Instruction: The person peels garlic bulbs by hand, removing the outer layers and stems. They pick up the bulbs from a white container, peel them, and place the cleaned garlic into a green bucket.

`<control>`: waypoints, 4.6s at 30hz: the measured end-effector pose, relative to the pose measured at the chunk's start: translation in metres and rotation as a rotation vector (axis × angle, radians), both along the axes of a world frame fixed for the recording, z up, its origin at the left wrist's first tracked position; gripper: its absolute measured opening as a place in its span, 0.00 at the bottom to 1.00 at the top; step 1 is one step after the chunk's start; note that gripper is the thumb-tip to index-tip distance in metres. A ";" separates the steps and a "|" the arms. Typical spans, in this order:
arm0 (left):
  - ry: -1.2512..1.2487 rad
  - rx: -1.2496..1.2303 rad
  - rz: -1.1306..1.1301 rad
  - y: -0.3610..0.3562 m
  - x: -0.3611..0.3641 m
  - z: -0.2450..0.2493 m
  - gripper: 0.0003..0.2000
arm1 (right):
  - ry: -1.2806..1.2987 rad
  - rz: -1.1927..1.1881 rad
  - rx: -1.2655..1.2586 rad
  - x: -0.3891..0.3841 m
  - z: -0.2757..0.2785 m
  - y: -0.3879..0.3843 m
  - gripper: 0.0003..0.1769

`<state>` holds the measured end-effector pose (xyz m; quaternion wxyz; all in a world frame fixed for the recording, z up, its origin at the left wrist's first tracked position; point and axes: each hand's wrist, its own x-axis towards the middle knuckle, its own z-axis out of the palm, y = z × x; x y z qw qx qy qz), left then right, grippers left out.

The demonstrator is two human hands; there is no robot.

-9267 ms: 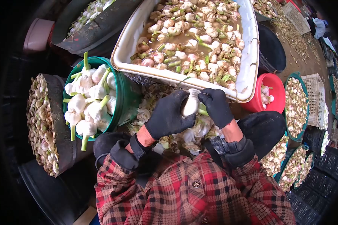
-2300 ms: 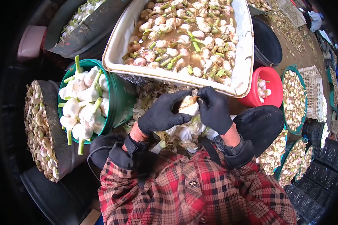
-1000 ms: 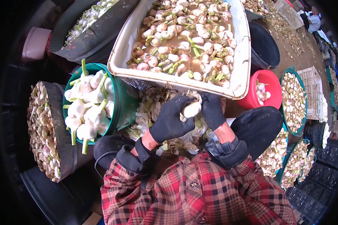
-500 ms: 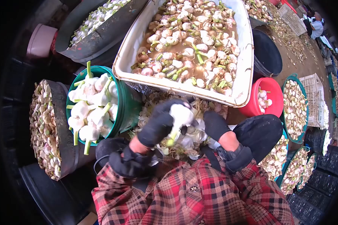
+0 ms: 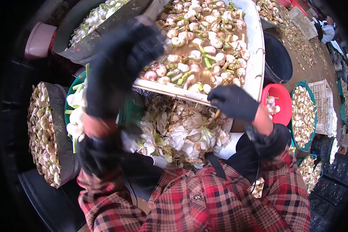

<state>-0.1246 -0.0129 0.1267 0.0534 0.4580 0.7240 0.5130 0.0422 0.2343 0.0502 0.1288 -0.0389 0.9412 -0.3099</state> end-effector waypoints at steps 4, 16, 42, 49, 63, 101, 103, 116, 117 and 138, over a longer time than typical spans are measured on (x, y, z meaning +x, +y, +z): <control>-0.306 -0.281 -0.529 0.011 0.086 -0.042 0.19 | 0.238 0.057 0.279 -0.058 -0.043 0.041 0.10; -0.351 -0.338 -0.551 0.016 0.126 -0.117 0.21 | -0.303 0.390 0.846 -0.140 -0.096 0.029 0.17; -0.809 0.410 0.317 0.032 0.109 -0.111 0.16 | 0.680 -0.603 -0.221 0.002 -0.001 -0.089 0.10; -0.643 0.322 0.319 0.030 0.115 -0.118 0.16 | 0.818 -0.598 -0.085 0.005 -0.013 -0.097 0.05; -0.584 0.292 0.263 0.030 0.113 -0.119 0.16 | 0.781 -0.576 -0.082 0.005 -0.027 -0.086 0.07; -1.347 0.091 -0.314 0.018 0.098 -0.112 0.23 | 0.752 -0.402 -0.026 0.030 -0.016 -0.077 0.05; -1.222 -0.099 -0.272 0.019 0.095 -0.097 0.21 | 0.675 -0.373 0.005 0.034 -0.022 -0.074 0.05; -0.653 -0.225 -0.217 0.017 0.102 -0.118 0.33 | 0.282 -0.668 -0.750 0.042 -0.029 -0.070 0.05; -0.586 -0.208 -0.183 0.019 0.106 -0.130 0.33 | 0.279 -0.662 -0.719 0.043 -0.033 -0.071 0.05; -0.810 -0.027 -0.249 0.011 0.102 -0.113 0.34 | 0.654 -0.877 -0.153 0.043 -0.073 -0.099 0.04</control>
